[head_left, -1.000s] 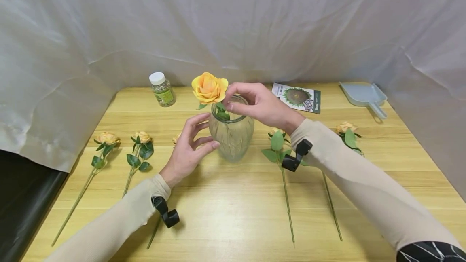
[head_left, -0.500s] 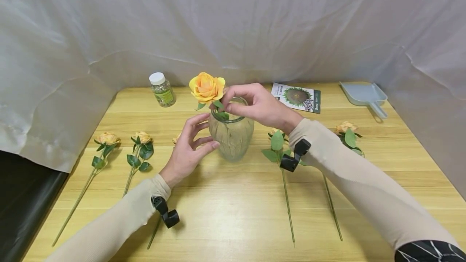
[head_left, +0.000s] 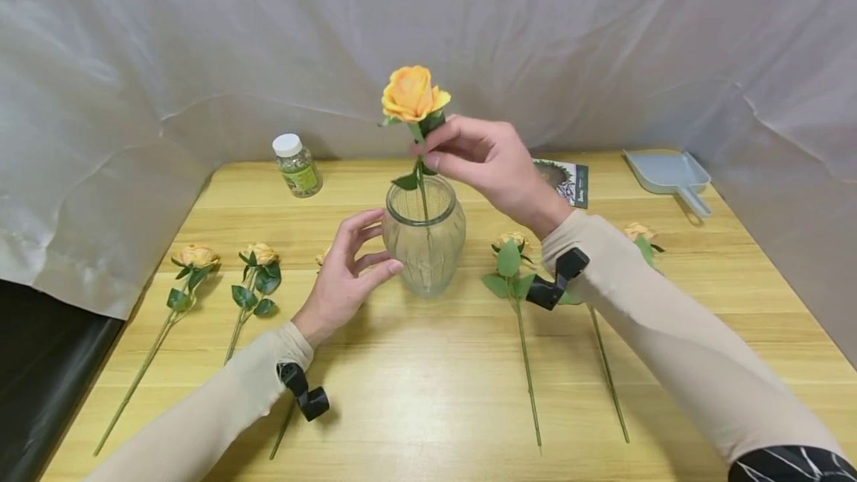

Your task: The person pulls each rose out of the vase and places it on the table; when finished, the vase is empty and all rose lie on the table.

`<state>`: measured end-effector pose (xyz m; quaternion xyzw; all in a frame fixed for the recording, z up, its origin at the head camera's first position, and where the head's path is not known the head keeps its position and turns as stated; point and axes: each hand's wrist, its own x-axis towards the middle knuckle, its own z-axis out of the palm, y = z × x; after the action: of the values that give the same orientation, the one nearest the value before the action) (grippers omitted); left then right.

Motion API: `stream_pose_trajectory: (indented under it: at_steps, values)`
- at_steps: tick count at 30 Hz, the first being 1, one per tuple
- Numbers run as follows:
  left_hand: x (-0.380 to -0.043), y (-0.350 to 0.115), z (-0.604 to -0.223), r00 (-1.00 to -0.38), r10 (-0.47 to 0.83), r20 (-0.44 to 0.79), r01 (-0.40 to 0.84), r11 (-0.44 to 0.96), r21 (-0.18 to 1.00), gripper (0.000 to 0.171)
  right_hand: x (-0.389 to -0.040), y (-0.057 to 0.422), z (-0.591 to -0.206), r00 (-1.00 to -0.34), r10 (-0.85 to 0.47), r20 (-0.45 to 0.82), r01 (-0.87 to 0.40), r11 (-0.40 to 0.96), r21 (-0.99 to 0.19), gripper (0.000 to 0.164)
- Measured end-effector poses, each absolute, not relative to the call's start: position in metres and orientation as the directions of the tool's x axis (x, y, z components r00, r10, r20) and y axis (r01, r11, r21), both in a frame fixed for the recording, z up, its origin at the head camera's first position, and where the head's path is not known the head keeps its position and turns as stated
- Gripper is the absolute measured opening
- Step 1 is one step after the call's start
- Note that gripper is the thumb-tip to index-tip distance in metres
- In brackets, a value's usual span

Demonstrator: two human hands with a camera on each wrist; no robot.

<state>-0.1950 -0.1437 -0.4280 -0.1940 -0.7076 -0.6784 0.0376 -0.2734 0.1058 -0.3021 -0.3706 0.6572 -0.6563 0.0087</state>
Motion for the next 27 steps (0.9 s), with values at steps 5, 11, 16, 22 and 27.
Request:
stream_pose_trajectory:
  at_steps: [5, 11, 16, 22, 27]
  values:
    - [-0.195, -0.144, -0.427, -0.922, 0.226, 0.314, 0.322, 0.001, 0.947, 0.078, -0.273, 0.109, -0.291, -0.73, -0.444, 0.52, -0.492, -0.188, -0.85, 0.017]
    - [-0.195, -0.144, -0.427, -0.925, 0.22, 0.31, 0.318, 0.002, 0.948, 0.078, -0.276, 0.116, -0.282, -0.735, -0.322, 0.597, -0.565, -0.195, -0.802, 0.023]
    - [-0.195, -0.144, -0.427, -0.927, 0.219, 0.304, 0.312, 0.004, 0.95, 0.078, -0.278, 0.124, -0.273, -0.732, -0.191, 0.654, -0.614, -0.23, -0.755, 0.028]
    - [-0.196, -0.144, -0.427, -0.926, 0.218, 0.307, 0.314, -0.002, 0.949, 0.078, -0.28, 0.135, -0.257, -0.731, -0.06, 0.68, -0.629, -0.329, -0.705, 0.028]
    - [-0.196, -0.144, -0.428, -0.925, 0.219, 0.312, 0.32, 0.0, 0.947, 0.078, -0.279, 0.146, -0.24, -0.748, 0.053, 0.661, -0.606, -0.461, -0.649, 0.026]
